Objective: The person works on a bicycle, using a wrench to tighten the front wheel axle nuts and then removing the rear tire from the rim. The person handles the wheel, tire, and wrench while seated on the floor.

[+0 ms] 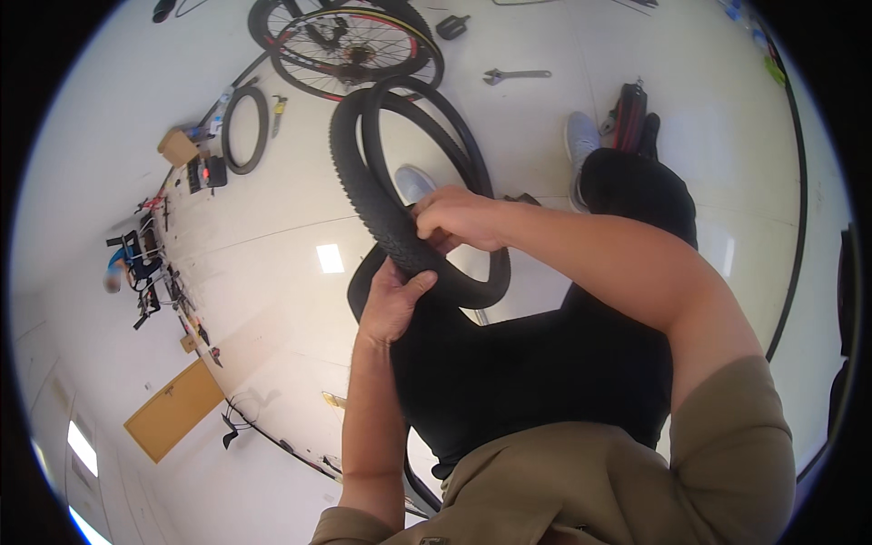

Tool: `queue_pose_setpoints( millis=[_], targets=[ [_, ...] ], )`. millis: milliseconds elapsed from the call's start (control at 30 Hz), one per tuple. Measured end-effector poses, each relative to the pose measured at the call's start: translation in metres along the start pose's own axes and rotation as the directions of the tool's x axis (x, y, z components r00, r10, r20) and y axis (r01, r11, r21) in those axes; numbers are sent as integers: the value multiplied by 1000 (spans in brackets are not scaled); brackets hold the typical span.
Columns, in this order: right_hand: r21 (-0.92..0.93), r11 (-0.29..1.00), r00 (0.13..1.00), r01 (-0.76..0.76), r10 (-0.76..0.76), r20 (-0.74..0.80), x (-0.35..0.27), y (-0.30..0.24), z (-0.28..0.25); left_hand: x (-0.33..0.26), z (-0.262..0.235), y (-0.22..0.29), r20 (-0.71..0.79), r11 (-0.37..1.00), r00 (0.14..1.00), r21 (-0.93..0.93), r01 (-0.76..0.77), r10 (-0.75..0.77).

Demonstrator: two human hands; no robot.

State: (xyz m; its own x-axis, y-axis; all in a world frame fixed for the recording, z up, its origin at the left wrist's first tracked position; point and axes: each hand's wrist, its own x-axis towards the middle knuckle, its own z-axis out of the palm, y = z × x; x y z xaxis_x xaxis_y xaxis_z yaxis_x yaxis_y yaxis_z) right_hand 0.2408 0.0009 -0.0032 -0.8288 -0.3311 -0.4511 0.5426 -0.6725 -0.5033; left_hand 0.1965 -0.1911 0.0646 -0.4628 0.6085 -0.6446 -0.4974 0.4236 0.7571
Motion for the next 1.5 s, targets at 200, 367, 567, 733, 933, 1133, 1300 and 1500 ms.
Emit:
queue_pose_setpoints(
  millis=[200,367,567,733,933,1133,1300,1500],
  targets=[
    [-118,990,997,72,-69,34,-2,-3,6,0,-5,3,-36,998,998,-29,55,-56],
    [-250,958,987,140,-154,-40,2,-1,7,4,-9,-2,-42,998,998,-52,41,-43],
    [-166,986,999,-8,14,35,-2,-14,2,10,-10,-4,-27,995,999,-95,41,-44],
    [-137,990,999,-17,22,33,-4,-18,-1,14,-21,0,-9,977,1000,-212,2,-4],
    [-319,948,1000,8,2,30,-2,-9,4,25,-26,20,-181,977,983,-207,-48,10],
    [-429,903,999,-27,15,-33,-6,-14,11,27,-31,18,-173,975,983,-199,-100,65],
    [-365,931,1000,-24,25,-2,-1,-11,7,41,-37,8,-66,940,995,-327,-92,74],
    [-344,938,989,-35,82,122,-3,-15,-1,43,-35,9,-35,910,998,-411,-54,43]
  ],
)
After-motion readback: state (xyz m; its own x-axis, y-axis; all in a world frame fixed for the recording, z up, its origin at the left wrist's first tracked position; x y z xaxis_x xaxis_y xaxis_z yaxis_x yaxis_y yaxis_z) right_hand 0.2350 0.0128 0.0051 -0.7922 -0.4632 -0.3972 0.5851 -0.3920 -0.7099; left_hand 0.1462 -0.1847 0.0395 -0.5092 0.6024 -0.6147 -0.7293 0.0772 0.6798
